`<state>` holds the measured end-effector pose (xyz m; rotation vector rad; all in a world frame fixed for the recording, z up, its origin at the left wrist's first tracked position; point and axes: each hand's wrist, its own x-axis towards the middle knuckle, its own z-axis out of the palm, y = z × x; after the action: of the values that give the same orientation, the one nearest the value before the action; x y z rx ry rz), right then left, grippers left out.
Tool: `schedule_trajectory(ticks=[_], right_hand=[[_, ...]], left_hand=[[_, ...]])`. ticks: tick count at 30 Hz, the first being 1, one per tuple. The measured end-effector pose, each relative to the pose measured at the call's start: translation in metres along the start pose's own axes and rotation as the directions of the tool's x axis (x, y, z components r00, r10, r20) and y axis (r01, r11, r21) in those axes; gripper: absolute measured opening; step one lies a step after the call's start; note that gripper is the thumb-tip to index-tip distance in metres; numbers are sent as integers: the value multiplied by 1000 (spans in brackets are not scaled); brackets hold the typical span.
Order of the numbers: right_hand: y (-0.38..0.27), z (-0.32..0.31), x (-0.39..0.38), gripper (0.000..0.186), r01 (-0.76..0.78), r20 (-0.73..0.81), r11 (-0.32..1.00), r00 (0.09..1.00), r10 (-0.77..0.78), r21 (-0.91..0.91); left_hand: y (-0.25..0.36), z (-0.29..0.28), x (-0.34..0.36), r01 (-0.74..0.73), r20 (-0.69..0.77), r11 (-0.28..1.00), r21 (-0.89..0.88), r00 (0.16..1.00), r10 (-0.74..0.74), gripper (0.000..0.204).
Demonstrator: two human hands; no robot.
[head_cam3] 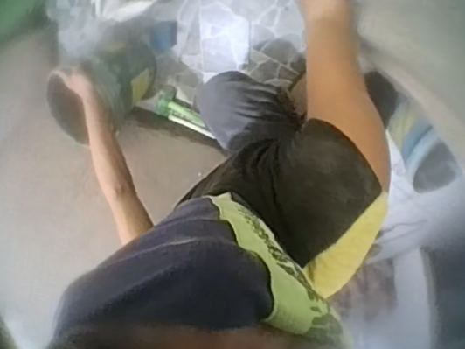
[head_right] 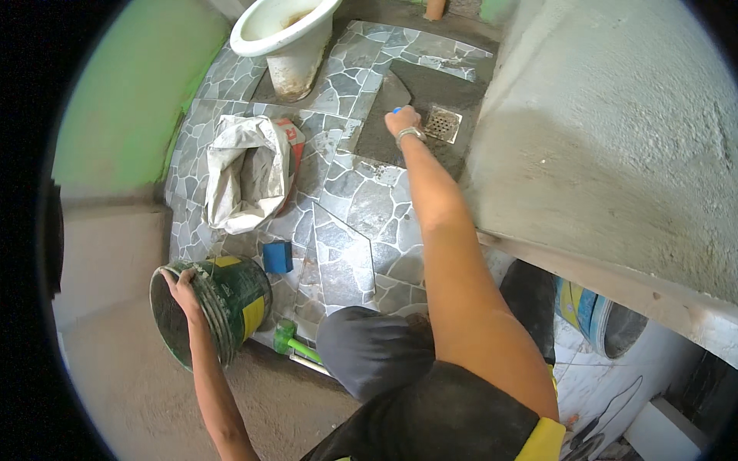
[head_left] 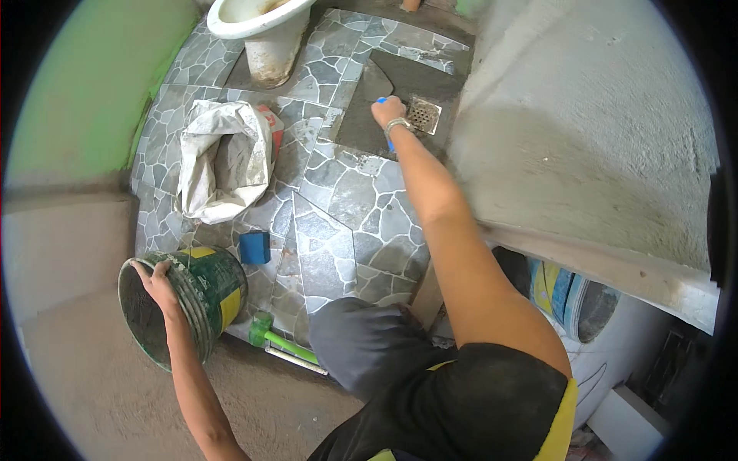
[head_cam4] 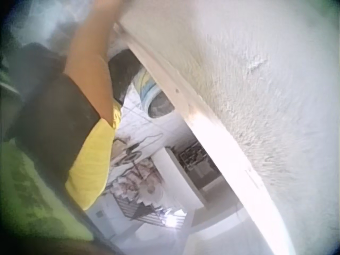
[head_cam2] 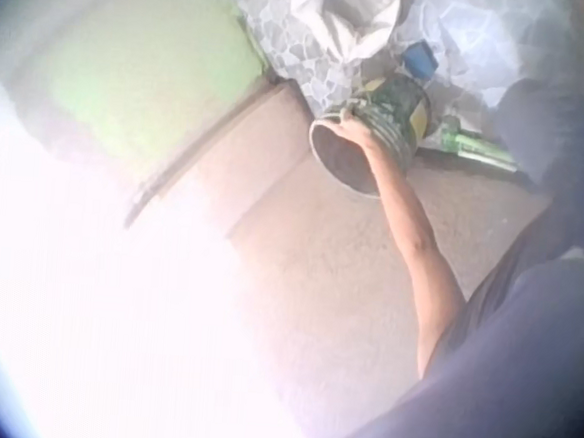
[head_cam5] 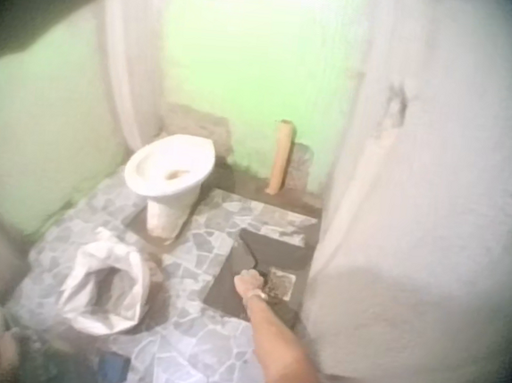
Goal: Applying and smoothing cement mixture to fill a gap in a tiled floor around a drain.
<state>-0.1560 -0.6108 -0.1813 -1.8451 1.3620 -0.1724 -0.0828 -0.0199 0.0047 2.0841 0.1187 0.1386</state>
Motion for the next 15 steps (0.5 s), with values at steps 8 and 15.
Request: schedule_trajectory(ticks=[8, 15], right_hand=[[5, -32, 21, 43, -13, -133, 999, 991, 7, -46], [-10, -11, 34, 35, -74, 18, 987, 997, 72, 141]], left_hand=[[-14, -6, 7, 25, 15, 1000, 3, 1000, -25, 87], [3, -1, -2, 7, -6, 999, 45, 1000, -6, 86]])
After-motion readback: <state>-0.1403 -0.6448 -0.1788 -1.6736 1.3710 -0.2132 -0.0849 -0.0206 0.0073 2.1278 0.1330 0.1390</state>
